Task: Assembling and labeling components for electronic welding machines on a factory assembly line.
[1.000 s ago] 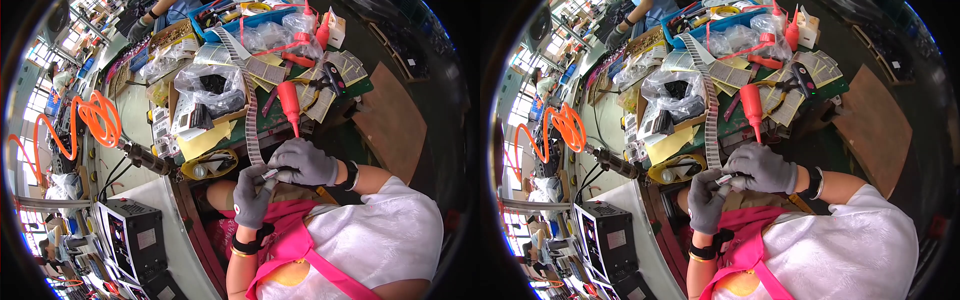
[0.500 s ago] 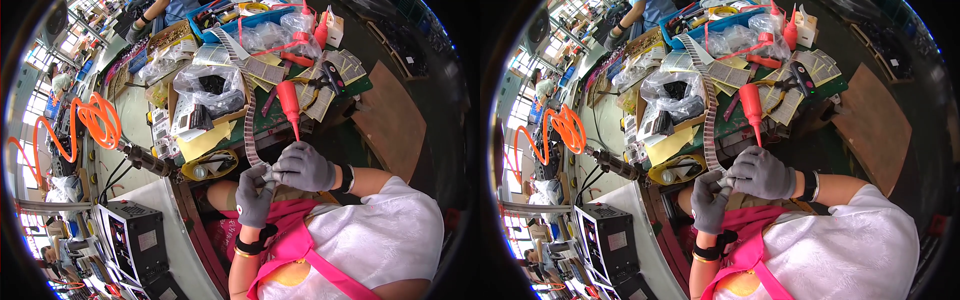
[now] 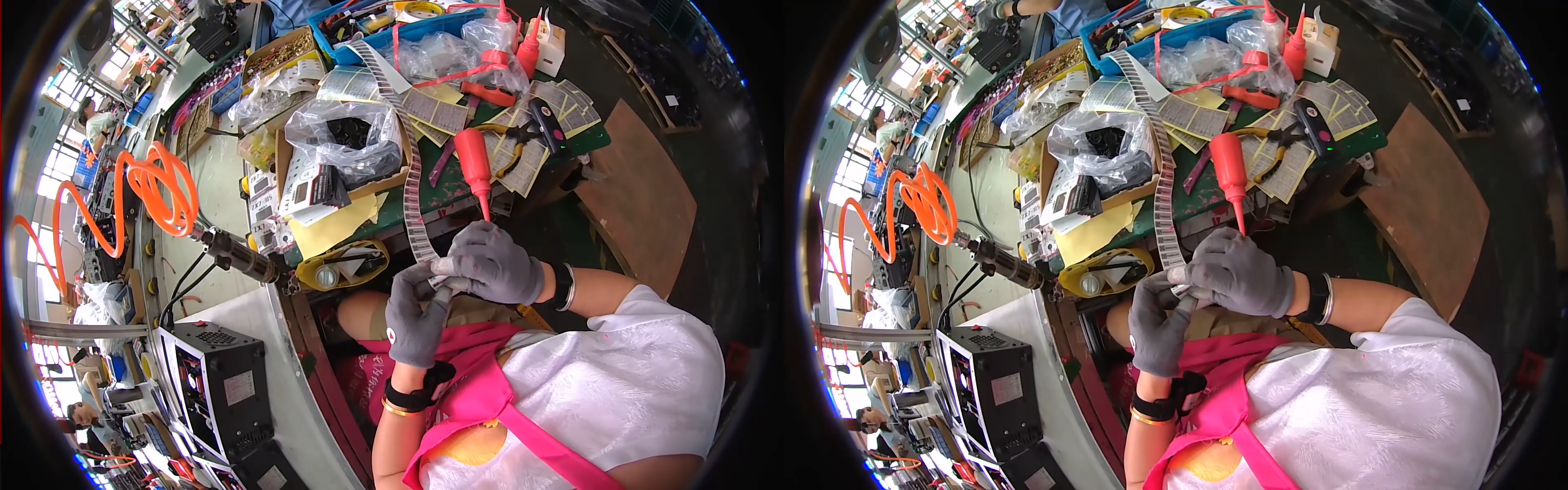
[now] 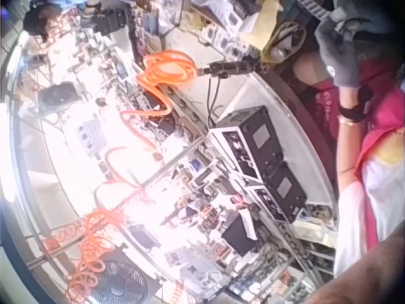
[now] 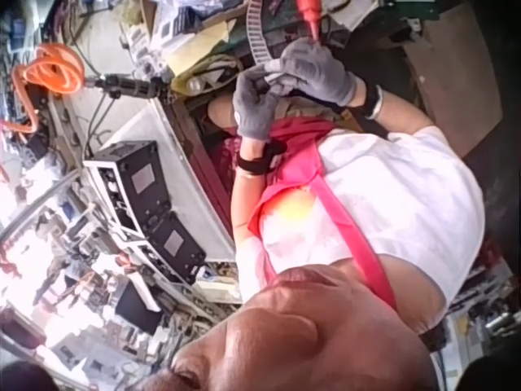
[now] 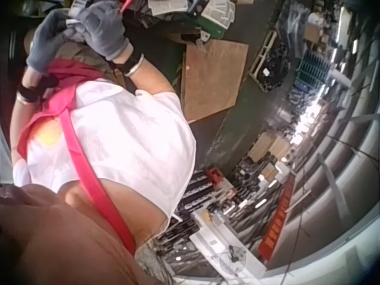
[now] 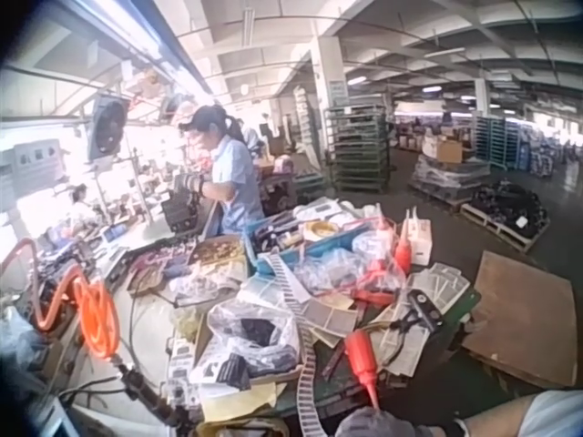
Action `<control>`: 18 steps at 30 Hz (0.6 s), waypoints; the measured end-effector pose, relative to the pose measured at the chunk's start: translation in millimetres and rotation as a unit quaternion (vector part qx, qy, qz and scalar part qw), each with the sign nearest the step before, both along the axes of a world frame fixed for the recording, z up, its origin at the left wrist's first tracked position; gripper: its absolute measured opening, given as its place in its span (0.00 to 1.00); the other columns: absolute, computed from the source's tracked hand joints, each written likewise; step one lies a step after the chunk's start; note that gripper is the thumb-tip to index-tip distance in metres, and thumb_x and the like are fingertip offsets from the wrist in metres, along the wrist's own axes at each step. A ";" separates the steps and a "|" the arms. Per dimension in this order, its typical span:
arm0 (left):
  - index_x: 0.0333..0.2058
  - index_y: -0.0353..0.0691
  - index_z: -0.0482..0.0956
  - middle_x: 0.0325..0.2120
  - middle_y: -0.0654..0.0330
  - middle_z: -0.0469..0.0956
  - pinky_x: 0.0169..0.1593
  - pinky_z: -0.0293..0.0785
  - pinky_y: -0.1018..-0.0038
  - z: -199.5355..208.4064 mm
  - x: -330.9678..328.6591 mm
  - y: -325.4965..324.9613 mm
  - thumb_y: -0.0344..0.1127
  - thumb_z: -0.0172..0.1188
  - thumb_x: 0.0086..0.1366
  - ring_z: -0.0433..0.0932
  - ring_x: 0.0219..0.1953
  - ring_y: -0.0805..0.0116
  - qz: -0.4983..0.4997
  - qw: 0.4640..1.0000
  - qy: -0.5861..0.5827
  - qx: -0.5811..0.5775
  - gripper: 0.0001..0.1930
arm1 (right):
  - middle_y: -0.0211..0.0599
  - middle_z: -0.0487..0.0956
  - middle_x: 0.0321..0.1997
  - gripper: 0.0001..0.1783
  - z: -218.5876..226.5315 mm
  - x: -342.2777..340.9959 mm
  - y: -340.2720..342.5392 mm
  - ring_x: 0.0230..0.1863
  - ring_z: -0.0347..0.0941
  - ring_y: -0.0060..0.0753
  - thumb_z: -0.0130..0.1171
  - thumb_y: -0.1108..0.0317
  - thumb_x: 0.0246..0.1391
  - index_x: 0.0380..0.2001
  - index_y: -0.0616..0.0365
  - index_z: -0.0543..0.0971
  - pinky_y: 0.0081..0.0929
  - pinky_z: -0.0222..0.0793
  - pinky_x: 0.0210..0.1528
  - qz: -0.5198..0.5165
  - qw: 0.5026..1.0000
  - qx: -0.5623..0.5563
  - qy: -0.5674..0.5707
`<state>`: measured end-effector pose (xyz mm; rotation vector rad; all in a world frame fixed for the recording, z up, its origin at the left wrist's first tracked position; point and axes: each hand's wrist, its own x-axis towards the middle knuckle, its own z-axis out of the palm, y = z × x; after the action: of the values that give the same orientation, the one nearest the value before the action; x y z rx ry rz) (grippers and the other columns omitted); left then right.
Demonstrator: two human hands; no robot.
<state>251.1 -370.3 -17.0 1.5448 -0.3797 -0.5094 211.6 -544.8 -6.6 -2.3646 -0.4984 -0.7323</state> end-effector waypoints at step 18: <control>0.64 0.40 0.42 0.46 0.51 0.72 0.45 0.73 0.73 -44.8 1.8 28.1 0.23 0.60 0.52 0.73 0.43 0.69 -0.010 0.982 0.130 -0.139 0.45 | 0.29 0.75 0.27 0.15 -9.0 10.6 16.1 0.32 0.72 0.34 0.59 0.70 0.42 0.38 0.50 0.75 0.35 0.67 0.39 0.113 0.987 -0.107 -0.032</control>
<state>252.9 -342.2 -61.8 1.1893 -0.2531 -0.6380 222.2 -528.8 -15.6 -2.4317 -0.8978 -0.6791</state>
